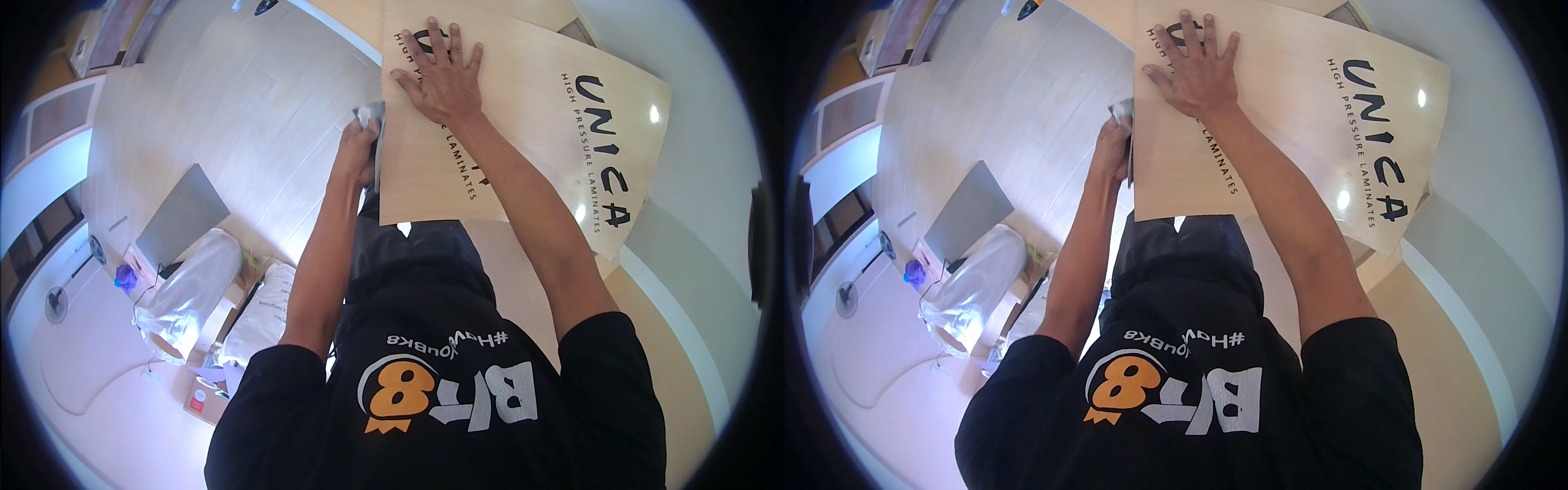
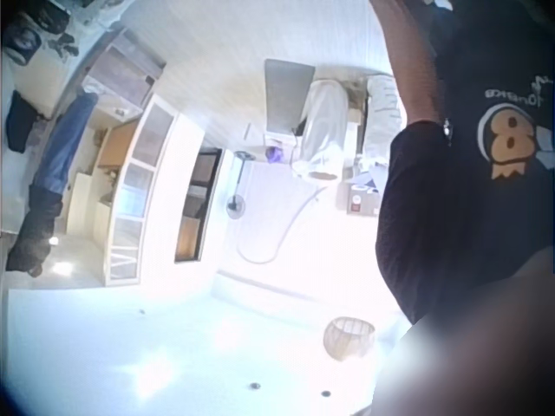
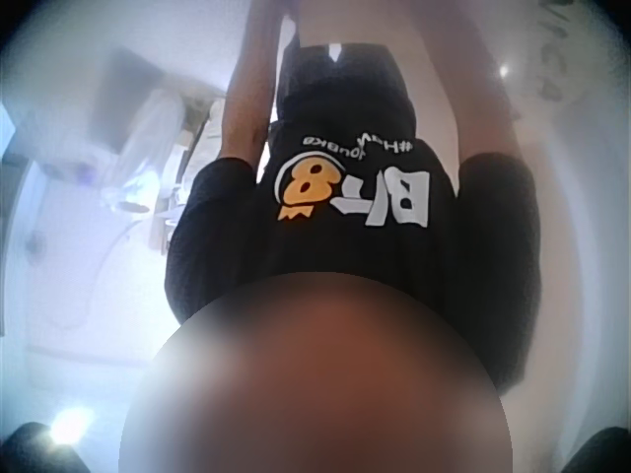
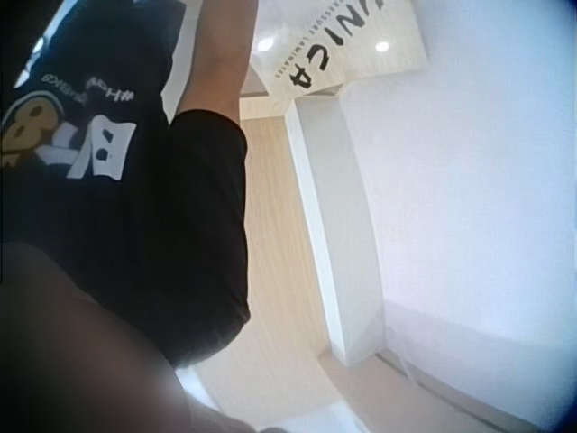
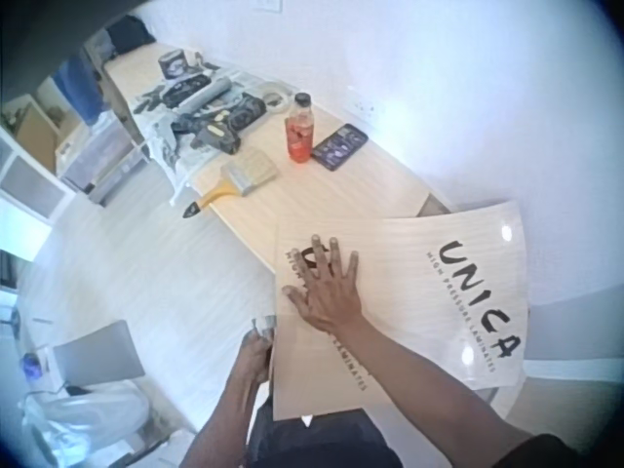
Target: The person aligns a UNICA high-pressure laminate sheet on a cabinet surface, smooths it with hands, and uses a metal scraper to press the laminate along the edges and surface. The person then scrapes the cabinet interior and moves around the room.
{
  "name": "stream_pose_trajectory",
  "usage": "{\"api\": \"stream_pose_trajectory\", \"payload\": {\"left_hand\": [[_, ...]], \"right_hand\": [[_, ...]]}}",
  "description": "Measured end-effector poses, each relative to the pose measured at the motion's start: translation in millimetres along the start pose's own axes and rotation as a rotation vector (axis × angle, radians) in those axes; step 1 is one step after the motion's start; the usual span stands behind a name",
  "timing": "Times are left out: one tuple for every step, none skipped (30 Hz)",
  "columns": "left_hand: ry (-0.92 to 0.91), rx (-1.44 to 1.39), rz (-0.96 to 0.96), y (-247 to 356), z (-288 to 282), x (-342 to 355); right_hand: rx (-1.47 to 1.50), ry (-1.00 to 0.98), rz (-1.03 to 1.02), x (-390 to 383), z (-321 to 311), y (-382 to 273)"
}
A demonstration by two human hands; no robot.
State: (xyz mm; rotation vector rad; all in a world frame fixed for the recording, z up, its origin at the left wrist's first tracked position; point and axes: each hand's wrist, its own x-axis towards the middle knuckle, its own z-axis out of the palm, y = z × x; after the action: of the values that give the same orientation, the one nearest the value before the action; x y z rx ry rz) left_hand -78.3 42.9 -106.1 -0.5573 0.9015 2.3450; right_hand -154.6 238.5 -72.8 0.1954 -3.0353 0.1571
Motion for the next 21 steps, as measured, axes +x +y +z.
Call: {"api": "stream_pose_trajectory", "payload": {"left_hand": [[0.022,0.037,0.02,8,4,14],[-0.009,0.051,0.072,17,9,30],[0.064,0.137,0.081,28,15,50],[0.105,0.197,0.103,40,20,65],[0.124,0.166,0.201,53,23,73],[0.147,0.134,0.256,66,24,76],[0.175,0.15,0.396,82,20,67],[0.15,0.173,0.528,100,13,55],[0.243,0.222,0.657,109,10,43],[0.307,0.295,0.771,114,7,31],[0.4,0.487,0.727,114,7,22],[0.533,0.66,0.698,109,8,15],[0.499,0.944,0.752,99,13,11],[0.521,1.234,0.684,85,21,14],[0.428,1.281,0.825,67,30,16],[0.328,1.343,0.902,46,40,14],[0.356,1.365,0.748,32,48,12],[0.353,1.385,0.696,21,55,7],[0.341,1.451,0.675,11,61,-4],[0.349,1.492,0.609,6,63,-20],[0.346,1.527,0.637,2,64,-39]], "right_hand": [[0.005,0.01,-0.002,0,0,0],[-0.013,-0.017,0.008,-1,0,0],[-0.017,0.008,0.0,0,-1,0],[-0.041,-0.008,0.001,0,-1,0],[-0.076,-0.01,-0.001,0,-2,1],[-0.049,-0.012,-0.002,0,-2,1],[-0.03,-0.001,-0.003,1,-2,1],[0.009,0.02,-0.005,1,-2,1],[-0.019,0.009,0.002,1,-2,1],[-0.029,0.0,0.002,2,-1,1],[-0.068,-0.037,0.004,2,0,1],[-0.023,0.011,-0.003,2,1,1],[-0.006,0.028,-0.003,1,2,1],[-0.016,0.012,0.011,1,3,1],[0.002,0.034,0.004,2,4,1],[-0.007,0.017,0.01,1,4,1],[-0.028,-0.02,0.021,2,4,1],[-0.012,0.004,0.018,2,3,2],[-0.006,0.014,0.017,2,2,2],[-0.011,-0.019,0.024,2,1,1],[-0.005,0.016,0.018,2,-1,1]]}}
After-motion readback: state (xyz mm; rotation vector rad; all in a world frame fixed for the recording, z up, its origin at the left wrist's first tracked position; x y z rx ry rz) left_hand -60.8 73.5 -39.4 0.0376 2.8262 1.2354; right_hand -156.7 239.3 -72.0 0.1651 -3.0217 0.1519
